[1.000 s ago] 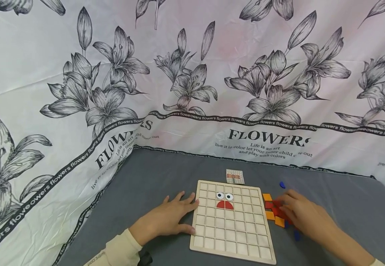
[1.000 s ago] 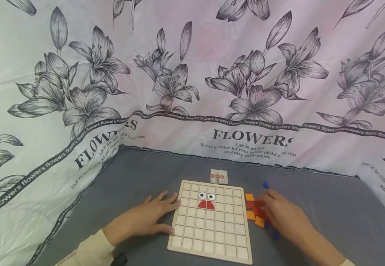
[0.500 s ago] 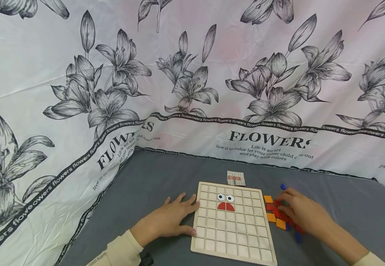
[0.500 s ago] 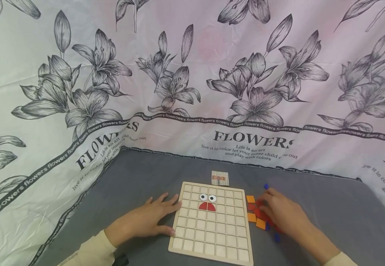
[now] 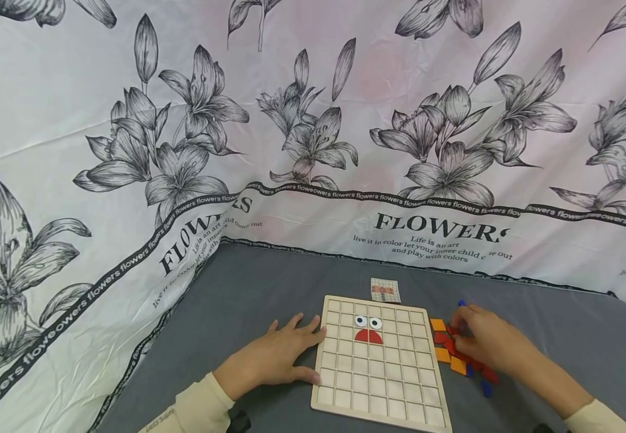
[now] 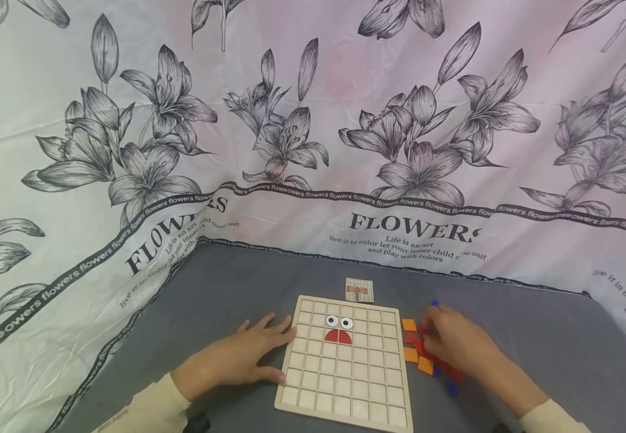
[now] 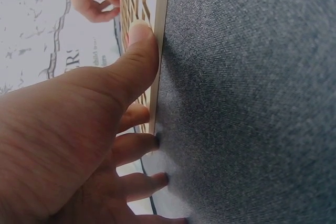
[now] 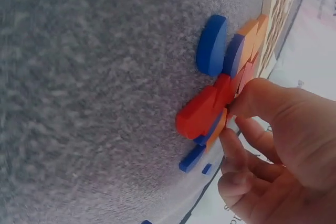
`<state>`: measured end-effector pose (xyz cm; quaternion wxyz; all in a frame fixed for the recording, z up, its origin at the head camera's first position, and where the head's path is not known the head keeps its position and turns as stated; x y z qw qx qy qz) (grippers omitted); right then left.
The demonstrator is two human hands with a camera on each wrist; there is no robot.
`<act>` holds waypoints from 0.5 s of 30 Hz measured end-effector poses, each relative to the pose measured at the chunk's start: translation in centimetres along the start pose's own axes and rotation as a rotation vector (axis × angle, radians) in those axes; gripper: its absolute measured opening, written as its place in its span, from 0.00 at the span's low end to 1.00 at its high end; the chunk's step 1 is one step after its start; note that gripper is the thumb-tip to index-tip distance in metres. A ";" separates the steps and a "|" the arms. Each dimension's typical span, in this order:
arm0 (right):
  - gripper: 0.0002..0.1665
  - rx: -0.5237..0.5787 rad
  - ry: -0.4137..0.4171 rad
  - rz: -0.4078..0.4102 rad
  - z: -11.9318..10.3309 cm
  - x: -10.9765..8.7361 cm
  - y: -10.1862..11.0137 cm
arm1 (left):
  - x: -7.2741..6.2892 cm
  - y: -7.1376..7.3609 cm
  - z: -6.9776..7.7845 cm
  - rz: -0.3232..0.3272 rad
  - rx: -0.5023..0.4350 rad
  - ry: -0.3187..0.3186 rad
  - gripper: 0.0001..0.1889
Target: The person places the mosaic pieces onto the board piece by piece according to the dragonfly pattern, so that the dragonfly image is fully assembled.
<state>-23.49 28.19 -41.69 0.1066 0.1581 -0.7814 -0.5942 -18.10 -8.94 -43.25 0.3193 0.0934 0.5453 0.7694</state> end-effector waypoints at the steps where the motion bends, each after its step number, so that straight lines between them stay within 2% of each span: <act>1: 0.13 -0.002 -0.008 0.000 0.0 0.0 0.0 | 0.0 0.0 0.0 0.000 0.001 0.000 0.47; 10: 0.16 -0.045 -0.022 0.015 -0.9 -0.2 0.5 | 0.0 0.0 -0.1 0.000 0.004 0.000 0.47; 15: 0.13 -0.008 0.055 0.056 -3.4 -0.7 1.1 | 0.0 -0.1 -0.1 0.000 0.009 0.003 0.47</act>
Point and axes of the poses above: each hand's wrist, its own x-axis towards the middle knuckle, its own y-axis out of the back of the hand, z = x × y, the point moved 7 cm from there along x, towards the middle knuckle, and after that the axes turned 1 degree about -z, right-handed, at the moved point
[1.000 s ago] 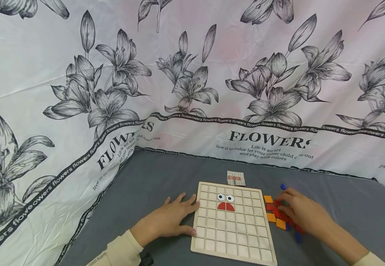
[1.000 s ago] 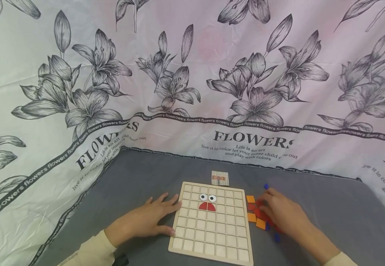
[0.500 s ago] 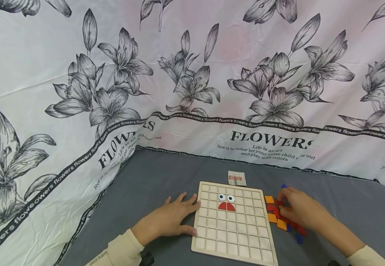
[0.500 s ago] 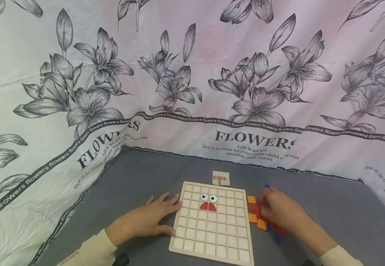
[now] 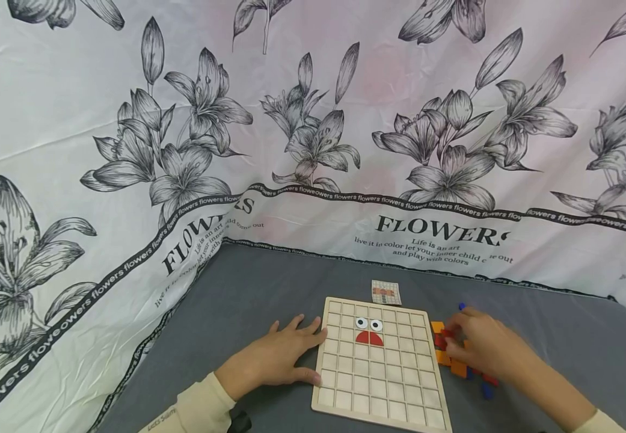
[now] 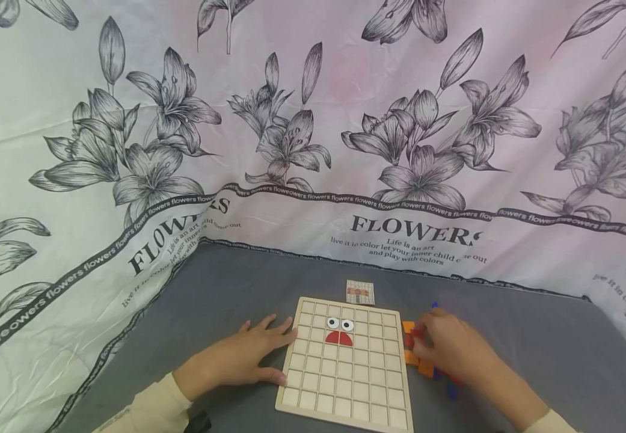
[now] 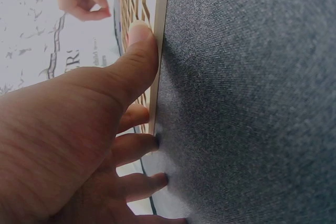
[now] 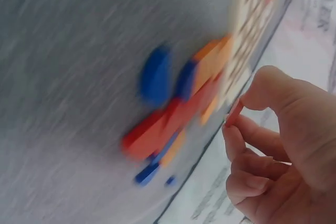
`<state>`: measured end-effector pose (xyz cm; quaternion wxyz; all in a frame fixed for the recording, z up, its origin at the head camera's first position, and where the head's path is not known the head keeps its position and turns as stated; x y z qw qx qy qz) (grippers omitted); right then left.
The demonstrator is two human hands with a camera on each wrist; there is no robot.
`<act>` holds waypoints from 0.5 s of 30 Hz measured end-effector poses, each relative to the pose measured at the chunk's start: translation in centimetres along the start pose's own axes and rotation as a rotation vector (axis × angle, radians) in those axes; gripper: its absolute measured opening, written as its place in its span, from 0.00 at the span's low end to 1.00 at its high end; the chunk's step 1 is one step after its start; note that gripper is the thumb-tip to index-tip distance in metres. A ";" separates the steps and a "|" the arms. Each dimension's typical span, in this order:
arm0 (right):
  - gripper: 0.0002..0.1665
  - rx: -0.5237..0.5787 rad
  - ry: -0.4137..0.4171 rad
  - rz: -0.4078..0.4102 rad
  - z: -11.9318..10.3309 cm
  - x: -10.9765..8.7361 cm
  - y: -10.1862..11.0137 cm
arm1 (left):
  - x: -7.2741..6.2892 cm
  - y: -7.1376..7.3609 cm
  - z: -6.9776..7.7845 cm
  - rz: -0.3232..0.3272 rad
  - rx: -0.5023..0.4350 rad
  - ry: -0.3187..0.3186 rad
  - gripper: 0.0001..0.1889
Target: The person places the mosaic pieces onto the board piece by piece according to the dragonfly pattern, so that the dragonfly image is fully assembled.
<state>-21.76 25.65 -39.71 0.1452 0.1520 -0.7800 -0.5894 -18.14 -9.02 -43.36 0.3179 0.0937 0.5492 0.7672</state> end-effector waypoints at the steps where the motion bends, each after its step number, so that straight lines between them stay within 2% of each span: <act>1: 0.11 0.021 0.027 0.007 -0.8 -0.1 0.0 | 0.0 0.0 0.0 0.000 0.002 0.000 0.48; 4: 0.08 0.039 0.125 0.062 -3.6 -0.1 0.0 | 0.0 0.0 0.0 0.004 0.004 0.002 0.48; 8: 0.07 0.029 0.224 0.097 -7.5 0.0 -0.6 | 0.0 0.1 0.0 0.007 -0.001 0.002 0.48; 12: 0.07 0.045 0.270 0.084 -10.9 0.5 -1.6 | 0.0 0.1 0.1 0.002 -0.008 0.004 0.47; 15: 0.05 0.029 0.282 0.083 -12.6 1.1 -2.4 | -0.1 0.1 0.2 0.002 -0.005 0.000 0.47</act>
Point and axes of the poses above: each hand's wrist, its own x-axis towards the middle knuckle, its own y-axis out of the back of the hand, z = x × y, the point moved 7 cm from there along x, towards the middle knuckle, and after that the axes turned 1 degree about -z, right-handed, at the moved point
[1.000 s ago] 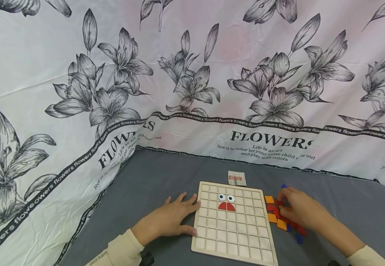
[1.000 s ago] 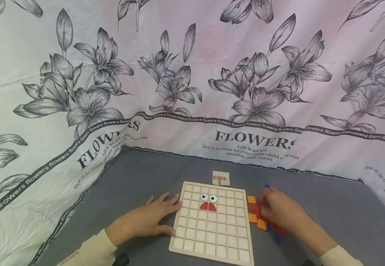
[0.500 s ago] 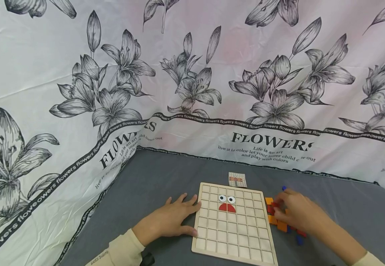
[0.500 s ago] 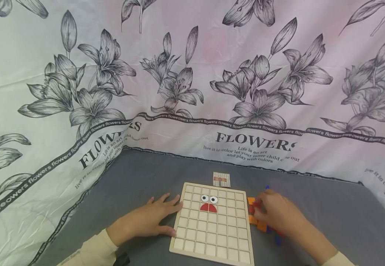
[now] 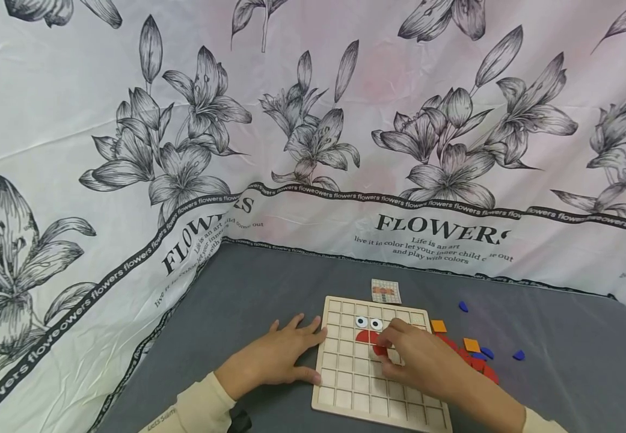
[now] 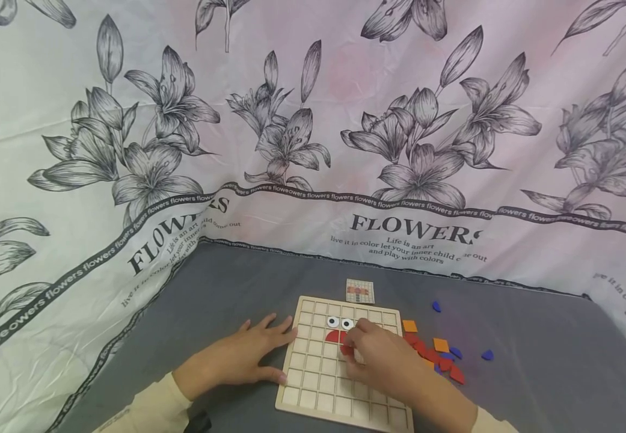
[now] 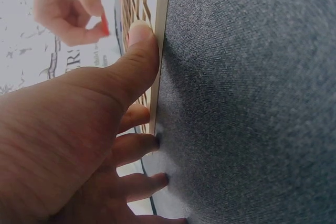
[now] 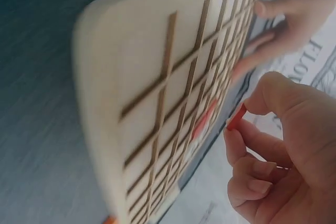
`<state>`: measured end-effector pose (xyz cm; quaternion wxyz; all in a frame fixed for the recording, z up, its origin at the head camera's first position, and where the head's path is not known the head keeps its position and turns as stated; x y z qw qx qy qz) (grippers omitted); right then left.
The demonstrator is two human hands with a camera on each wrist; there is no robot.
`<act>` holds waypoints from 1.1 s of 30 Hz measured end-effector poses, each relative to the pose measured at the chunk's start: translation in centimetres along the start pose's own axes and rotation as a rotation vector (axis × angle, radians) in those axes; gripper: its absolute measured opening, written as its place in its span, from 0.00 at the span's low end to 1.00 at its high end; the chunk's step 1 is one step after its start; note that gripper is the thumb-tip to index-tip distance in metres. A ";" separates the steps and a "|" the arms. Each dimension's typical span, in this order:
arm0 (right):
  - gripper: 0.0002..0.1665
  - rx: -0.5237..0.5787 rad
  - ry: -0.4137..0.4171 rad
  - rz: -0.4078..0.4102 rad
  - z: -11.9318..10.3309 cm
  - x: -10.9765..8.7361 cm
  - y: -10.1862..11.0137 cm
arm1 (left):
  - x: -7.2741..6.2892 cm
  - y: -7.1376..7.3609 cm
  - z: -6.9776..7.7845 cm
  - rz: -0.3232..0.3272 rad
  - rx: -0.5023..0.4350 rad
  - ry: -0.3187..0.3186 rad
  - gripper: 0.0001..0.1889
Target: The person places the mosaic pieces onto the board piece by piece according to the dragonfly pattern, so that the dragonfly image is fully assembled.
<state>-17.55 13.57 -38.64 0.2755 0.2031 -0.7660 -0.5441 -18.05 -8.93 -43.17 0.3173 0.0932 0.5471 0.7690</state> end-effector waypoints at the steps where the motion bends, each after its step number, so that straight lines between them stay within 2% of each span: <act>1: 0.05 -0.010 0.001 0.001 -0.4 0.4 -0.3 | -0.1 0.0 0.0 0.001 0.003 -0.001 0.47; 9: 0.07 -0.063 -0.042 -0.086 -1.1 1.8 -2.6 | -0.1 0.1 0.1 0.011 0.009 -0.003 0.47; 13: 0.08 -0.084 -0.018 -0.061 -1.4 1.8 -2.7 | 0.0 0.1 0.0 0.009 0.010 0.001 0.47; 22: 0.10 -0.131 0.019 0.004 -2.1 0.6 -1.9 | 0.0 -0.1 -0.1 0.004 0.001 -0.001 0.47; 29: 0.15 -0.130 -0.024 -0.078 -2.1 -0.6 -2.1 | 0.0 -0.1 -0.1 0.010 0.005 -0.004 0.47; 33: 0.17 -0.137 -0.018 -0.077 -2.0 -0.7 -2.4 | 0.1 -0.1 -0.2 0.011 0.003 -0.005 0.47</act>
Point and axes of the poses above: each hand's wrist, its own x-axis towards the middle knuckle, its own y-axis out of the back of the hand, z = x × y, the point moved 7 cm from there along x, towards the middle knuckle, and after that the axes turned 1 degree about -z, right-handed, at the moved point
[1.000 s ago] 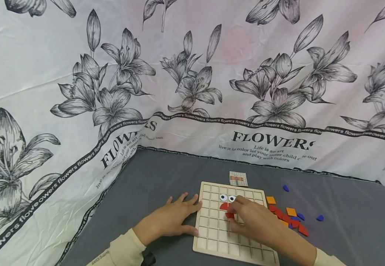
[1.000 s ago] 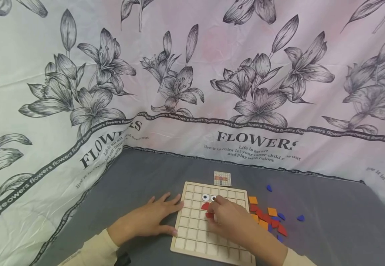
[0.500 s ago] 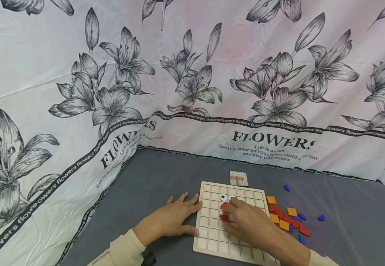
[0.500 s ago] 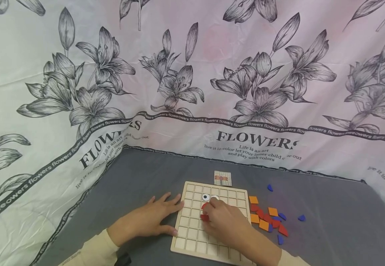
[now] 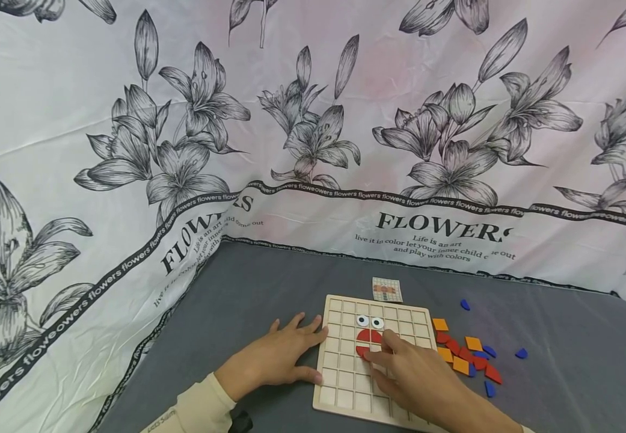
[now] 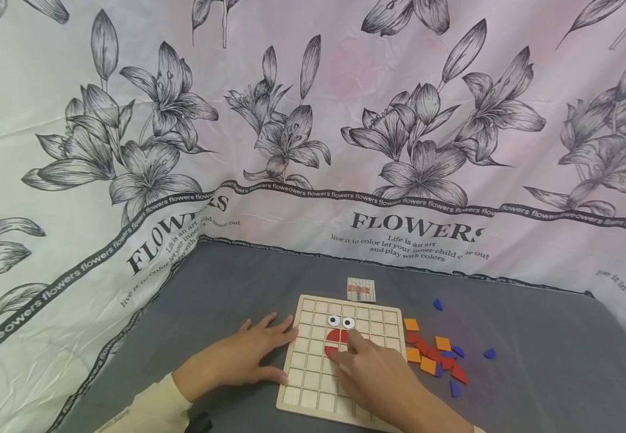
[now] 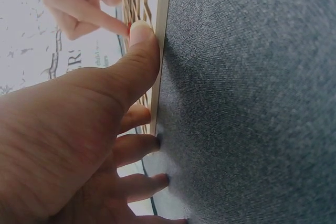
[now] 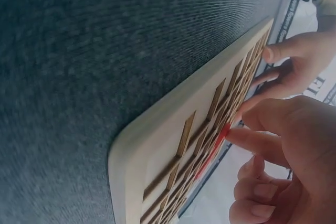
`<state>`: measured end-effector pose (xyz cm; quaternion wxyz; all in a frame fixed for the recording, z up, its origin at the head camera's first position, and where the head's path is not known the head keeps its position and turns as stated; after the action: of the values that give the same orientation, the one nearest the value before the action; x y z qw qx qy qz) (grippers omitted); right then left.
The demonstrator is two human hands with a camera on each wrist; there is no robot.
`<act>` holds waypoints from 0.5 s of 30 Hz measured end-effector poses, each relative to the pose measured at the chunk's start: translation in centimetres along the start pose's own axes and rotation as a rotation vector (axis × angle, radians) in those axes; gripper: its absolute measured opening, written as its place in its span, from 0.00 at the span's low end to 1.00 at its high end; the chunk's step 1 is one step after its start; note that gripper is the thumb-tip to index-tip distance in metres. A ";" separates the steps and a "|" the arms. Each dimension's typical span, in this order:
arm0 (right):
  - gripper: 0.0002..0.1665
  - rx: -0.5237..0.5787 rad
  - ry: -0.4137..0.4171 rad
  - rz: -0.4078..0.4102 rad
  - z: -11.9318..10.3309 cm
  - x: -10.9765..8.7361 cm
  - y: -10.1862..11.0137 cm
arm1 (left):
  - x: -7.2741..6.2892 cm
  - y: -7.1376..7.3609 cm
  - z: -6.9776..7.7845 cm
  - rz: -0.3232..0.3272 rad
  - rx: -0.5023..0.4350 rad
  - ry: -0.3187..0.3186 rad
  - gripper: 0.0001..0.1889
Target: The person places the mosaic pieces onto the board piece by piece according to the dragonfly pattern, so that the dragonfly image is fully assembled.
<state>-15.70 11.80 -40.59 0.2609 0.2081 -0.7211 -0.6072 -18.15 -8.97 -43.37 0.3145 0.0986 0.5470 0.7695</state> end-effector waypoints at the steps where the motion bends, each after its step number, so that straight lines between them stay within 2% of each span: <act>1: 0.17 -0.005 0.005 0.009 0.0 0.0 0.0 | 0.0 0.0 0.0 0.000 0.001 0.000 0.47; 6: 0.17 -0.018 0.024 0.037 -0.1 0.1 0.0 | 0.0 0.0 0.1 -0.002 0.001 -0.004 0.47; 15: 0.19 -0.029 0.000 0.022 0.2 0.4 0.0 | -0.1 0.2 0.2 -0.001 0.004 0.004 0.47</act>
<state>-16.14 11.63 -40.60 0.2706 0.1963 -0.7144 -0.6148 -18.06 -8.94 -43.07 0.3134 0.0974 0.5490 0.7687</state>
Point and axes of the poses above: each hand's wrist, its own x-axis towards the middle knuckle, its own y-axis out of the back of the hand, z = x × y, the point moved 7 cm from there along x, towards the middle knuckle, and after that the axes turned 1 degree about -z, right-handed, at the moved point
